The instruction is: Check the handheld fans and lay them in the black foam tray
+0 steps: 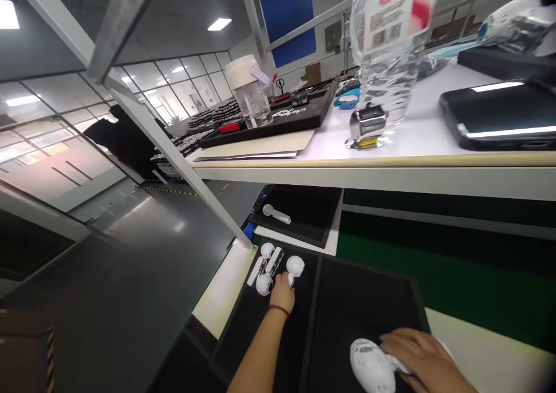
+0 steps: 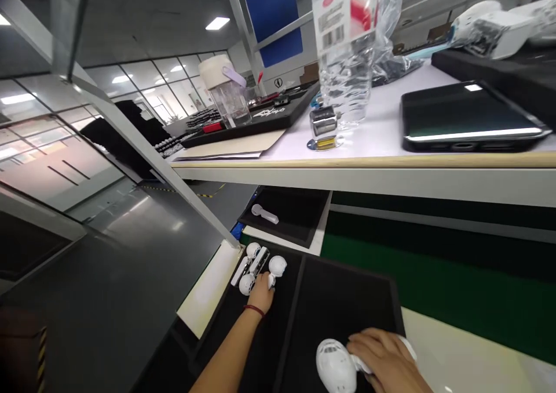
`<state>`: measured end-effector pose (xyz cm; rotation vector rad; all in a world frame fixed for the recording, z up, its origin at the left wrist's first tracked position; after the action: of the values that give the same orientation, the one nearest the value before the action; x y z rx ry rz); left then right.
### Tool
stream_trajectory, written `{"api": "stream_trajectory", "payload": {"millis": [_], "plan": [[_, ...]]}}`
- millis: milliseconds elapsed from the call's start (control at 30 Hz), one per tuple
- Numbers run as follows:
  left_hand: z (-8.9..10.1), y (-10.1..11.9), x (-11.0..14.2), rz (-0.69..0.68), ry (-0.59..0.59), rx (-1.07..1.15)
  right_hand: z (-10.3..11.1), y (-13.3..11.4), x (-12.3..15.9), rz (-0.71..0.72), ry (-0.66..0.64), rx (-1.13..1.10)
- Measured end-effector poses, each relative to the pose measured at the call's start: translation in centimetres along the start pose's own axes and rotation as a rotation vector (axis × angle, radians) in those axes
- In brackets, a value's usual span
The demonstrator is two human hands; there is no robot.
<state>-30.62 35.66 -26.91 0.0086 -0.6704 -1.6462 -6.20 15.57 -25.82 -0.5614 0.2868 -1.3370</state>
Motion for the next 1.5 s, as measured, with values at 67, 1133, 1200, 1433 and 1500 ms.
{"api": "stream_trajectory", "payload": {"millis": [67, 1133, 1200, 1433, 1500], "plan": [[-0.3, -0.6, -2.9, 0.019, -0.003, -0.11, 0.0, -1.9, -4.5, 0.083, -0.03, 0.1], [0.0, -2.8, -4.9, 0.03, 0.368, -0.439, -8.4, -5.6, -23.8, 0.291, 0.074, 0.114], [0.1, -1.7, -5.7, 0.064, 0.371, -0.47, -7.6, -4.5, -20.9, 0.187, 0.123, 0.087], [0.8, 0.7, -7.9, 0.245, 0.338, -0.517, -6.4, 5.8, -5.5, -0.243, 0.34, 0.018], [1.3, 1.1, -8.0, 0.256, 0.291, -0.487, -6.1, 9.6, -0.7, -0.368, 0.404, 0.022]]}}
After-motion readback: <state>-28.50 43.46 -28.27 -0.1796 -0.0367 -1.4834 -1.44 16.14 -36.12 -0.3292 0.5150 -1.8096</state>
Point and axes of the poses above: each hand's wrist, its own x-axis away from the middle knuckle, its own z-axis out of the back of the hand, y = z × x, the point moved 3 cm from there along -x, towards the middle knuckle, and after that the axes turned 6 degrees about -y, right-handed, at the moved point
